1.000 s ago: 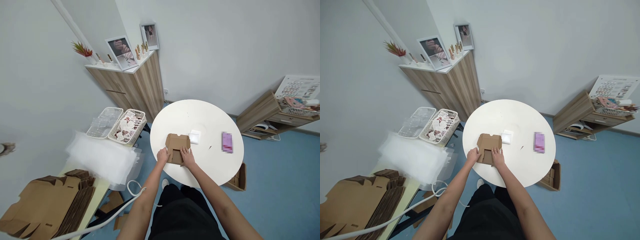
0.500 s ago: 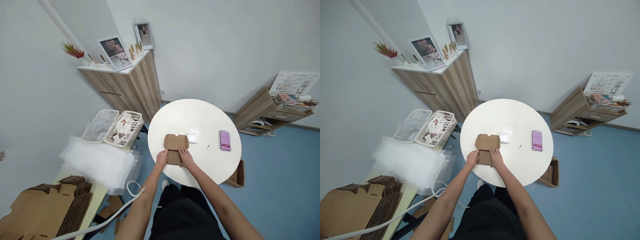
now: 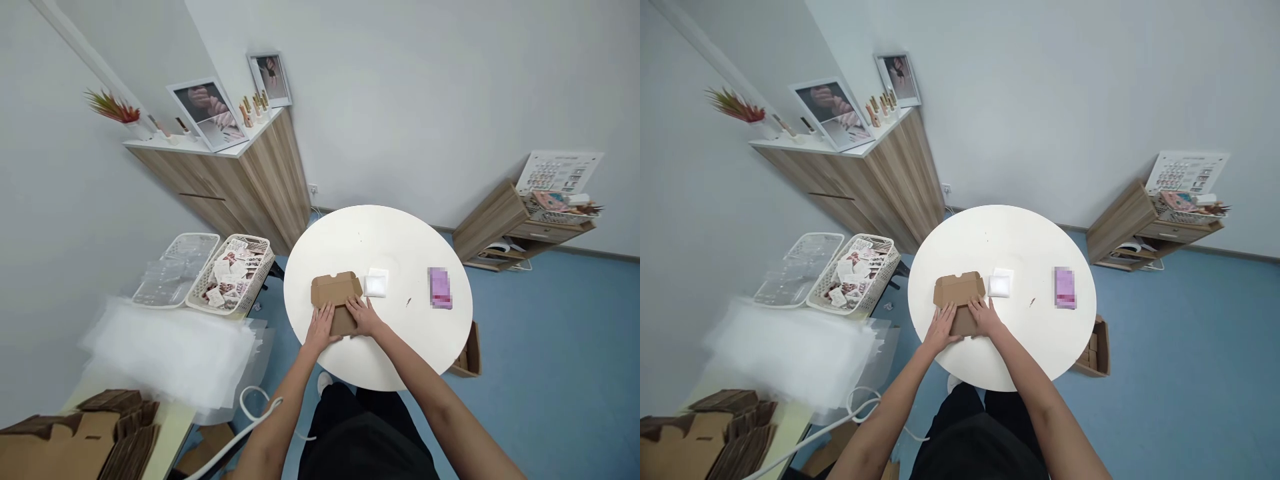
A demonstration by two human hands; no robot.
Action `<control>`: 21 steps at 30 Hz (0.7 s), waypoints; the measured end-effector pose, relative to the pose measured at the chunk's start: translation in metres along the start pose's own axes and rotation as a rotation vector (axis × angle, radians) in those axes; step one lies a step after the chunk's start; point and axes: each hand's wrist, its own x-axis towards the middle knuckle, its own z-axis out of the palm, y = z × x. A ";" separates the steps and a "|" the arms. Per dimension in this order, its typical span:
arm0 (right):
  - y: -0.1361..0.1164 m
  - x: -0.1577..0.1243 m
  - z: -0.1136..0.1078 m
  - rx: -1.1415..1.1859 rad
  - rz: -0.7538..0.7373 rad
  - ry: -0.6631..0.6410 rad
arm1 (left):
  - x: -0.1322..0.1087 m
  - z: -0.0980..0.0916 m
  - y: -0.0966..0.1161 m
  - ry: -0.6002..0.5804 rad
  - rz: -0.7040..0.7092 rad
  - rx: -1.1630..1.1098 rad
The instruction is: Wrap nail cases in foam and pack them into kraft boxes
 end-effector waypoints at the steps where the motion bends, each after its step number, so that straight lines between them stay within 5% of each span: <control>1: 0.005 0.000 -0.004 0.036 0.003 0.053 | 0.002 0.003 -0.004 0.012 -0.022 -0.016; 6: 0.052 0.009 -0.028 0.131 0.236 0.346 | 0.014 0.006 -0.017 0.038 -0.103 -0.100; 13: 0.109 0.044 -0.067 0.121 0.480 0.053 | 0.020 0.010 -0.016 0.065 -0.160 -0.222; 21: 0.108 0.047 -0.086 0.118 0.548 -0.043 | 0.021 0.009 -0.011 0.082 -0.184 -0.272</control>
